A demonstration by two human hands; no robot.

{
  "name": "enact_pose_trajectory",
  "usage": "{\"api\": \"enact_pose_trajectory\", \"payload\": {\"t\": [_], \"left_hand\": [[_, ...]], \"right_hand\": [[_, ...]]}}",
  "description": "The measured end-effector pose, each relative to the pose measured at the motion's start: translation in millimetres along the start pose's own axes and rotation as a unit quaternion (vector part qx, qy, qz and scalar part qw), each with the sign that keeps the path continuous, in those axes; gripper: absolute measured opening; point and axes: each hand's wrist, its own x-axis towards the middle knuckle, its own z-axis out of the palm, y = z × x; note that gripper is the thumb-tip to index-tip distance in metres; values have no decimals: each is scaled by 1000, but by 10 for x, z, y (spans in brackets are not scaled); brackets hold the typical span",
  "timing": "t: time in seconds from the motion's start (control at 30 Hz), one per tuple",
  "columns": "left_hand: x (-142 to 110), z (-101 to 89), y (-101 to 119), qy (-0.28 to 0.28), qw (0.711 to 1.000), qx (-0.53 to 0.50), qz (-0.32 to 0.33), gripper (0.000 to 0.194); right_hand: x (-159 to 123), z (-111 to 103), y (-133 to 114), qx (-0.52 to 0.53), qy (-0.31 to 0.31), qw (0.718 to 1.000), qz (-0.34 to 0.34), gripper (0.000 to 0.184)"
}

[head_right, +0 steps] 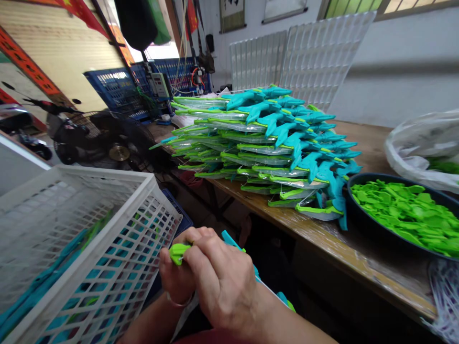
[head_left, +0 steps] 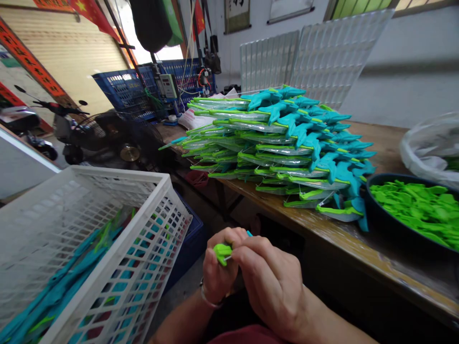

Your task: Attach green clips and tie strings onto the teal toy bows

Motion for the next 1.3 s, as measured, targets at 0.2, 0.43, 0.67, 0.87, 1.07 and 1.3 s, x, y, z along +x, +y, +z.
{"api": "enact_pose_trajectory", "payload": {"t": [0.2,0.43,0.67,0.87,1.07,1.3], "left_hand": [[20,12,12,3,1000,4,-6,54],[3,-2,-9,8,1000,5,-10,55],[13,2,-31,7,1000,2,-15,56],[-21,5,-27,19,999,22,-14,56],[-25,-49,14,0,998,34,-49,60],[-29,1,262,21,984,97,-150,53]], "right_hand": [[33,3,-11,-14,19,1000,13,17],[56,27,-21,10,31,999,37,16],[60,-8,-26,13,22,999,41,14],[92,9,-28,2,12,999,31,16],[51,44,0,9,20,999,36,15],[33,80,112,-46,37,998,21,23]]}}
